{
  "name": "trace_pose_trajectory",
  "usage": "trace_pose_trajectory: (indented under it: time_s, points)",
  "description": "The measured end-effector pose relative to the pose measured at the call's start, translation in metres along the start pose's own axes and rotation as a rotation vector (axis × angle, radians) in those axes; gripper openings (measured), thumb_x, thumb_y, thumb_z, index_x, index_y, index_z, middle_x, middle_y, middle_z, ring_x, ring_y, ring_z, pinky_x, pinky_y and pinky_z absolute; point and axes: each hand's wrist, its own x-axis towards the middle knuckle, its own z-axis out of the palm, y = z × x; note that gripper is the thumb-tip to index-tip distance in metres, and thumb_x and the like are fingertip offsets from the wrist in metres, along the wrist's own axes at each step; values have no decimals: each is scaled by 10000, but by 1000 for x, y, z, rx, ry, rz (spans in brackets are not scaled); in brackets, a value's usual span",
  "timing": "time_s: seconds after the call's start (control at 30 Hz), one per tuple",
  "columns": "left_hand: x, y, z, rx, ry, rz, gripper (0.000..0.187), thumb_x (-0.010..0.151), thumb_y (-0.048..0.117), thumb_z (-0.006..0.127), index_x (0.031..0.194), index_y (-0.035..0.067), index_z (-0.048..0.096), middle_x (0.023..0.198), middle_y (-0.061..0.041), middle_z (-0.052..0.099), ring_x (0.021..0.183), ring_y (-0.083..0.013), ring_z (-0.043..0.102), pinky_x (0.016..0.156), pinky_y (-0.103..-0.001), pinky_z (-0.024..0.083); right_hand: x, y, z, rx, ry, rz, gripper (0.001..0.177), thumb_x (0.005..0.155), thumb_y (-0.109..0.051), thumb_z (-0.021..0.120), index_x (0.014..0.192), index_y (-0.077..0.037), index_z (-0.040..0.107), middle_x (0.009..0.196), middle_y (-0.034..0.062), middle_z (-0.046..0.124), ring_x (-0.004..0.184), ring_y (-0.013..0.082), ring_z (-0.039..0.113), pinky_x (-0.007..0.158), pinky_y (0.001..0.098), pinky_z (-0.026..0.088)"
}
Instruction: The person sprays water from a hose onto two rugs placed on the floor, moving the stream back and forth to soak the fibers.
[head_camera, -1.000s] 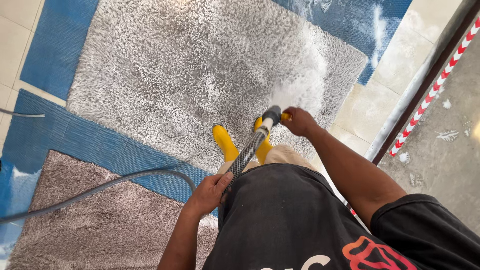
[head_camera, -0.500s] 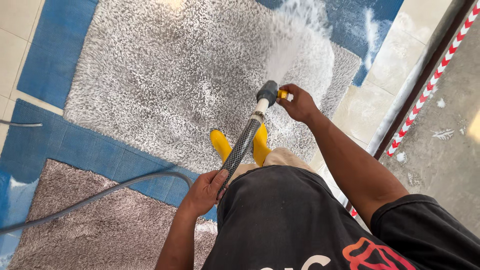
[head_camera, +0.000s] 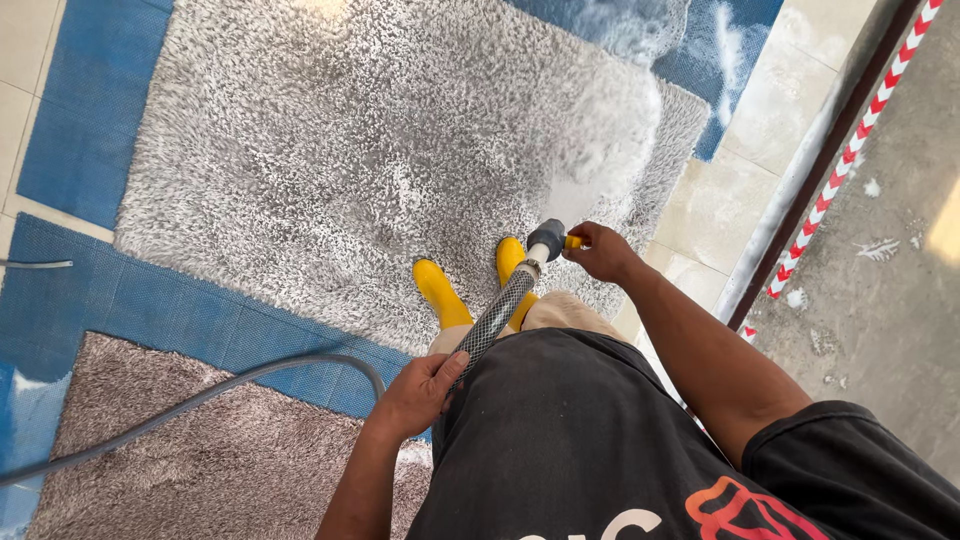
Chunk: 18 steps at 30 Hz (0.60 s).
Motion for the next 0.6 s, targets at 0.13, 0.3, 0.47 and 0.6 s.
trace_pose_trajectory:
  time_s: [0.13, 0.3, 0.47, 0.6]
  points:
    - [-1, 4, -1, 25, 7, 48, 659, 966, 637, 475, 799, 37, 693, 585, -8, 578, 540, -111, 573, 527, -291, 472, 0, -3, -7, 42, 70, -69, 549, 859, -346, 791, 1291, -47, 634, 1244, 163, 711, 1167, 285, 681, 995, 396, 523]
    - [-5, 13, -5, -29, 15, 55, 617, 968, 613, 481, 809, 55, 689, 564, 6, 555, 504, -106, 547, 486, -287, 456, 0, -24, -26, 41, 166, -169, 542, 861, -341, 797, 1282, -40, 639, 1218, 161, 717, 1119, 297, 695, 967, 394, 533]
    - [-4, 17, -8, -68, 6, 75, 600, 978, 589, 490, 803, 44, 667, 563, 6, 551, 500, -104, 533, 482, -285, 442, -10, -44, -40, 48, 190, -157, 548, 864, -354, 783, 1295, -53, 629, 1216, 150, 715, 1104, 302, 701, 946, 397, 536]
    - [-1, 19, -9, -5, 10, 61, 604, 984, 589, 484, 790, 49, 673, 550, 7, 539, 498, -99, 514, 485, -281, 432, -23, -35, -39, 40, 172, -91, 544, 863, -369, 781, 1290, -64, 638, 1226, 148, 712, 1104, 300, 698, 958, 402, 533]
